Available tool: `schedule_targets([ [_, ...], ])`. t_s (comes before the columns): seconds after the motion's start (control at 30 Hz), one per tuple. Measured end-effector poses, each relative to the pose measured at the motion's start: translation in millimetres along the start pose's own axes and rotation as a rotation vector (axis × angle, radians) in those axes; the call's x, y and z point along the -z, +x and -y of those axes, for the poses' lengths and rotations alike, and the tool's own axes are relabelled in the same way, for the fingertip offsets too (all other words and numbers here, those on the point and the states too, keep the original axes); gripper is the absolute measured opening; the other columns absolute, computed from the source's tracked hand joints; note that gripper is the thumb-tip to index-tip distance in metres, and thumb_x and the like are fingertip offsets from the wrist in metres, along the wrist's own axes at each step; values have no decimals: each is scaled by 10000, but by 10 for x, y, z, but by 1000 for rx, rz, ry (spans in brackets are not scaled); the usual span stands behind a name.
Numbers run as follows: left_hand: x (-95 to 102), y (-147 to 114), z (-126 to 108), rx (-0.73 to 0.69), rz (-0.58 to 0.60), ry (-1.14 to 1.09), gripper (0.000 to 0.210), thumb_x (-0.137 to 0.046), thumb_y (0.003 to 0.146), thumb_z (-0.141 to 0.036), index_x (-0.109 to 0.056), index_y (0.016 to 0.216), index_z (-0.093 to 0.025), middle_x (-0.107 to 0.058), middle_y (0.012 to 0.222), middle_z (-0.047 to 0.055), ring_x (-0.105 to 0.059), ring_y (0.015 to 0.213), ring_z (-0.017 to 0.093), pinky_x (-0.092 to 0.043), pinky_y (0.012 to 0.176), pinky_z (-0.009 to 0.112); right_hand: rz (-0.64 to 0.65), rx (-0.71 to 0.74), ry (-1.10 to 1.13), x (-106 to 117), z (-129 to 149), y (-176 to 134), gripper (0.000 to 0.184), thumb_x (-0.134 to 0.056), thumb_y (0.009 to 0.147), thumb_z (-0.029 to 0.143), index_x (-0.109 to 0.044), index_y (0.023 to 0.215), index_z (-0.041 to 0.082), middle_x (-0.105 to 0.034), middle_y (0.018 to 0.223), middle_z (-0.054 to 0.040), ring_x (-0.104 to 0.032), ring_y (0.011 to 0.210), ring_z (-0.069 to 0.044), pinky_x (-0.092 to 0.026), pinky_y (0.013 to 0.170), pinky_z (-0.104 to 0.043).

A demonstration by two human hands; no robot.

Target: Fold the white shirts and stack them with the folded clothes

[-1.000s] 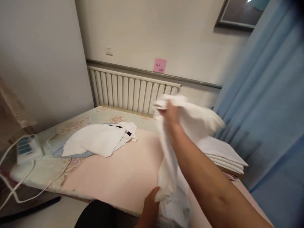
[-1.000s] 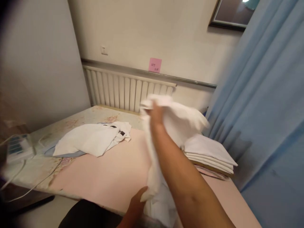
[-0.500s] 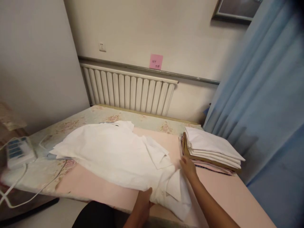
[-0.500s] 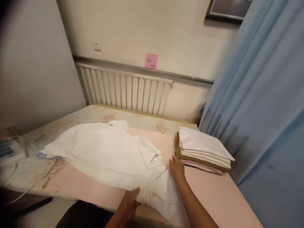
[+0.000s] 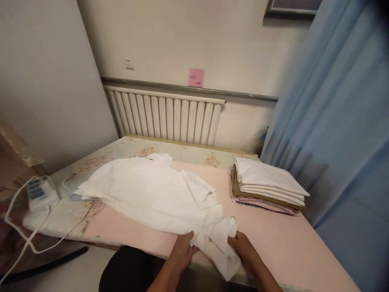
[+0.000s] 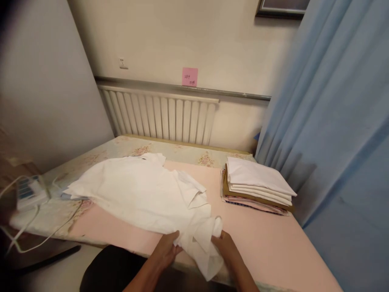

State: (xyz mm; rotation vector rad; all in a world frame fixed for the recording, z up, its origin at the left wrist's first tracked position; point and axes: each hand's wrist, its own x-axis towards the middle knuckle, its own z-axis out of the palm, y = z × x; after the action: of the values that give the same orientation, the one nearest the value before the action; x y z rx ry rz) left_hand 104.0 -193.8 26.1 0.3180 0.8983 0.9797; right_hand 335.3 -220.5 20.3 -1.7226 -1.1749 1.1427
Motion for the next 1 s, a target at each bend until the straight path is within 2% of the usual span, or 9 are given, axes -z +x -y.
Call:
schedule_targets([
  [0.13, -45, -21, 94, 31, 5, -85, 265, -643, 748, -144, -612, 1011, -156, -725, 1006, 99, -657, 1022, 266, -524, 904, 428, -86, 53, -10, 238, 125, -67, 319, -584, 645, 424, -676, 788, 154, -698, 713, -61, -631, 686, -241, -476, 612, -305],
  [0.27, -143, -46, 327, 123, 68, -166, 302, -641, 783, -155, -571, 1074, -114, -705, 1045, 145, -677, 975, 259, -516, 931, 415, -155, 159, -116, 884, 166, -136, 330, -594, 681, 449, -678, 840, 172, -696, 764, -32, -614, 720, -228, -464, 643, -289],
  [0.4, -234, -28, 477, 190, 45, -182, 279, -620, 834, -216, -549, 1075, -96, -688, 1025, 165, -691, 931, 242, -527, 922, 387, -252, 118, -251, 1500, -18, -209, 329, -587, 687, 483, -677, 809, 191, -673, 694, -7, -599, 687, -221, -441, 615, -282],
  [0.5, -223, 2, 411, 157, 7, -200, 256, -612, 848, -209, -541, 1069, -102, -676, 1028, 152, -692, 927, 232, -537, 913, 385, -357, 80, -298, 1782, -266, -249, 313, -585, 646, 493, -668, 713, 199, -673, 669, -8, -592, 669, -218, -434, 610, -286],
  [0.67, -58, 21, 161, 62, -79, -152, 219, -599, 848, -156, -523, 1052, -142, -674, 1049, 118, -694, 932, 217, -554, 895, 412, -476, 16, -211, 1880, -643, -289, 274, -582, 563, 469, -658, 600, 209, -648, 577, -3, -586, 602, -214, -446, 578, -303],
  [0.8, 56, -70, 105, 88, -74, 12, 164, -582, 859, -200, -529, 1001, -137, -676, 1038, 142, -695, 935, 223, -558, 870, 392, -538, 3, -114, 1789, -765, -361, 381, -578, 612, 527, -705, 732, 189, -717, 757, -41, -647, 777, -242, -506, 688, -325],
  [0.9, 53, -150, 178, 78, -42, 405, 161, -565, 855, -291, -546, 917, -144, -688, 867, 110, -702, 811, 233, -566, 788, 401, -573, 5, 112, 1722, -764, -462, 473, -623, 631, 553, -715, 882, 162, -729, 904, -71, -655, 885, -247, -524, 761, -327],
  [0.97, 23, -174, 240, -75, 3, 811, 145, -560, 830, -308, -562, 880, -172, -666, 766, 58, -679, 731, 235, -554, 757, 428, -561, -13, 280, 1684, -748, -539, 523, -685, 609, 531, -701, 979, 161, -727, 946, -76, -664, 884, -245, -533, 765, -327],
  [1.0, 9, -172, 264, -219, 34, 1007, 140, -562, 815, -304, -576, 892, -187, -666, 787, 52, -667, 761, 244, -538, 786, 443, -539, -18, 326, 1665, -741, -575, 552, -712, 598, 509, -688, 1029, 165, -726, 958, -74, -668, 880, -244, -536, 767, -326],
])
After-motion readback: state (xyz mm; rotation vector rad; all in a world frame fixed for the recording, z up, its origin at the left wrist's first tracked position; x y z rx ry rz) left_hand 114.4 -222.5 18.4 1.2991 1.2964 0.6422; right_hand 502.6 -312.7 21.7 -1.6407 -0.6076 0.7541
